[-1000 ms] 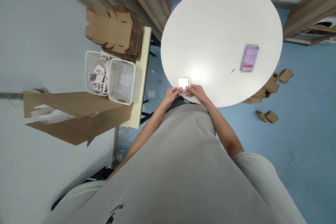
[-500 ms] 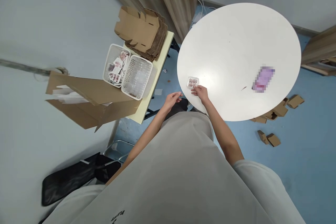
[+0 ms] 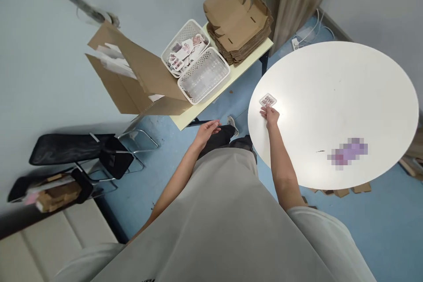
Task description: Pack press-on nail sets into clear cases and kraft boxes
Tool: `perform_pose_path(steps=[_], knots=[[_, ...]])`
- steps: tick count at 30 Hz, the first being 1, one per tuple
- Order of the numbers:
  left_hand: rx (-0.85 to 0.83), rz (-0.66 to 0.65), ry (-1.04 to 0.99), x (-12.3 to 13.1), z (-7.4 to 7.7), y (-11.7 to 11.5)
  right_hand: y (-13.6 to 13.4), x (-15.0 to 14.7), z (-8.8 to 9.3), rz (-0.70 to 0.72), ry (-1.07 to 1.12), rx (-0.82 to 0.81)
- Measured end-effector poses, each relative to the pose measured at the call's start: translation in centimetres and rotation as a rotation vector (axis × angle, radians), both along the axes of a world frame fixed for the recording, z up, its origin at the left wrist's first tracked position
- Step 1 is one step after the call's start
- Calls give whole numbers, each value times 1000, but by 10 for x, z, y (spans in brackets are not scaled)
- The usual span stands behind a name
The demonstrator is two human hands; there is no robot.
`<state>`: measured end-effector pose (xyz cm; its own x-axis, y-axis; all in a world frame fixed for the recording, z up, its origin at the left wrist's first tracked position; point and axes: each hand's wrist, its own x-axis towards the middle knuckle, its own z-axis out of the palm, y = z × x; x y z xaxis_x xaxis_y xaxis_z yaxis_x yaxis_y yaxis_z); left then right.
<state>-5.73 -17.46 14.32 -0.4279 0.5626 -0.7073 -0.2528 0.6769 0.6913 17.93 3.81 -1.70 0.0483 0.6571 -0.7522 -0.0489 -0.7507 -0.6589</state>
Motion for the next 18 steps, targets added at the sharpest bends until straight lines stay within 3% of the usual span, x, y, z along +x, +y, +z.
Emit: perform_pose_path(steps=[4,9,14,18], knots=[[28,29,-22,-8,3,-15,-7,3,10,-18,-48,6],[111,-27,-30,-24,8,1,-18,-1,49,-56,-143,50],[393,-67,16,-49,34,21,-16,-37,114,26,-94,249],[687,15,117,-78,71,12,-18,-107,181,184,-54,511]])
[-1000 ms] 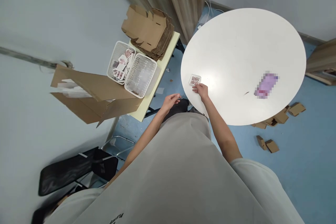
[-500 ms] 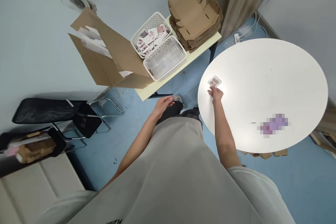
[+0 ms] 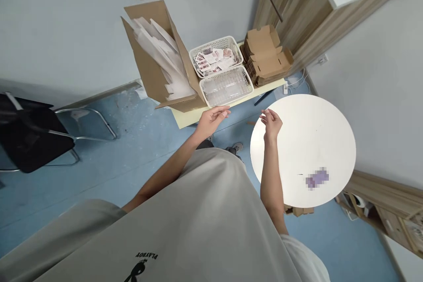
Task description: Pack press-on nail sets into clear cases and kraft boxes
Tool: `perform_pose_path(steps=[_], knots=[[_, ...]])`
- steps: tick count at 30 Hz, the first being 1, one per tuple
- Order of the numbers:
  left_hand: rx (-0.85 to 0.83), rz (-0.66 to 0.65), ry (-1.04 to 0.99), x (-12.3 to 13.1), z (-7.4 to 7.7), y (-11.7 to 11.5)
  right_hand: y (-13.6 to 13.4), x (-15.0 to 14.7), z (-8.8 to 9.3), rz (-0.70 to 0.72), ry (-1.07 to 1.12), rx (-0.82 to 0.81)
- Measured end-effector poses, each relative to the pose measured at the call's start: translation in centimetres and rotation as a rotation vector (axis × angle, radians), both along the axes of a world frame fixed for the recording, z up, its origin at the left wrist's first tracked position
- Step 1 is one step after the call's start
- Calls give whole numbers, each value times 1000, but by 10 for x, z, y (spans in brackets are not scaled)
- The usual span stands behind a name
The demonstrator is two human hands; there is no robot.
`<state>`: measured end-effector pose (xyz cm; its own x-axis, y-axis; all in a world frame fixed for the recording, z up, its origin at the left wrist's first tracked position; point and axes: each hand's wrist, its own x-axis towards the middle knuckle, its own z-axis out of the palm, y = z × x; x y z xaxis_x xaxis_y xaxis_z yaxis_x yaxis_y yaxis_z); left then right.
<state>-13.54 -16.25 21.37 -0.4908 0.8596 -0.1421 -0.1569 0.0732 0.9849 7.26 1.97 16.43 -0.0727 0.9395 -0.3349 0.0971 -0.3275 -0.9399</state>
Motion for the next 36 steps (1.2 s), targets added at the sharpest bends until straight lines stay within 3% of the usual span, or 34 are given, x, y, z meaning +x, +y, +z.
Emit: perform_pose_path(steps=[3,6,8,11,13,16,20,23,26,30,36], knots=[[155,100,45,-29,28,-18,-17,-66,52,151,21,191],[253,308,130,-62,45,-38,-47,-132,98,369,24,360],[285,435,184,-82,47,-51,-70,-174,124,515,21,471],[276,514,171,-105,39,-68,-96,-235,148,775,-92,633],[259,526,122,-113,31,-77,-106,-277,153,967,-270,737],[220,524,62,-117,21,-88,-111,-337,141,1212,-664,814],[182,502,-17,-119,19,-99,-110,-397,111,1380,-1161,695],[172,487,-59,-121,21,-105,-109,-418,96,1409,-1323,600],[159,463,-75,-123,22,-108,-108,-420,95,1347,-1314,649],[157,434,-115,-124,23,-109,-108,-403,113,1233,-1211,763],[174,363,-134,-125,33,-105,-99,-357,151,940,-875,876]])
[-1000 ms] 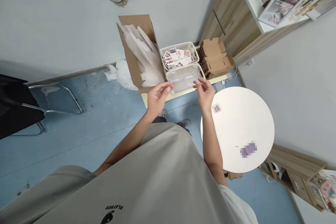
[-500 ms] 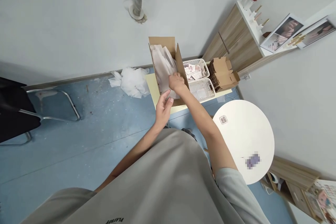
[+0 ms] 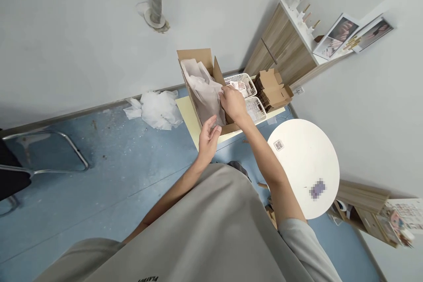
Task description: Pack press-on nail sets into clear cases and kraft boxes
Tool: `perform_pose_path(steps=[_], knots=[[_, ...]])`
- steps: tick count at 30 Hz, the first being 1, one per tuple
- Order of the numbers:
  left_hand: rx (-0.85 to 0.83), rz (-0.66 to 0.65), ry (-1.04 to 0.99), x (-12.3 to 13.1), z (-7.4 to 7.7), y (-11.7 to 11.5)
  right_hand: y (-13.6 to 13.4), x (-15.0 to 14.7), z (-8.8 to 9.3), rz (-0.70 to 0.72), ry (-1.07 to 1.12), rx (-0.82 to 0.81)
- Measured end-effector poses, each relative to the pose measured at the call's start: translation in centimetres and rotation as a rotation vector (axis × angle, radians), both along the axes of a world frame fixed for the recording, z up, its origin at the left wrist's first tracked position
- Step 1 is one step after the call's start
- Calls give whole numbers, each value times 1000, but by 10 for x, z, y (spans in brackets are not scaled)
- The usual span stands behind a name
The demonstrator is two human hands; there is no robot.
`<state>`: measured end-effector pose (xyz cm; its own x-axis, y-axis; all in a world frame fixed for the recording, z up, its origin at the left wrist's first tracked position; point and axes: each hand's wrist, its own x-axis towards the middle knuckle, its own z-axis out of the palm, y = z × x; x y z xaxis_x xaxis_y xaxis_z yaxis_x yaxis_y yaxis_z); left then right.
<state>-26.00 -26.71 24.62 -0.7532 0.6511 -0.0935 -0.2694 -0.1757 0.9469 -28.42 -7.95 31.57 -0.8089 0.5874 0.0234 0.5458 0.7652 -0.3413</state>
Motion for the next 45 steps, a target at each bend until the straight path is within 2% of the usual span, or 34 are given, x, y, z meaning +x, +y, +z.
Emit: perform_pose_path(steps=[6,14,18,22,24,28,32,36,39,42,45], knots=[[35,-30,-2,-3,6,8,11,68,41,-180,532,-81],[49,-170,-136,3,4,36,2,184,93,-459,911,-49],[-7,-226,-117,19,9,52,-11,246,105,-610,1023,30],[-16,-263,5,34,19,65,-21,310,105,-788,1059,117],[-26,-320,174,40,24,73,-26,342,101,-852,1125,132],[13,-532,515,64,29,96,-32,403,86,-898,1230,145],[69,-650,647,103,22,123,-32,461,63,-1011,1301,92],[37,-730,653,146,15,150,-20,525,32,-1155,1241,24],[-25,-805,563,178,6,171,-2,573,0,-1239,1240,-17],[-148,-829,415,209,-13,193,21,616,-36,-1314,1282,-91],[-274,-790,314,237,-38,215,42,649,-69,-1375,1307,-173]])
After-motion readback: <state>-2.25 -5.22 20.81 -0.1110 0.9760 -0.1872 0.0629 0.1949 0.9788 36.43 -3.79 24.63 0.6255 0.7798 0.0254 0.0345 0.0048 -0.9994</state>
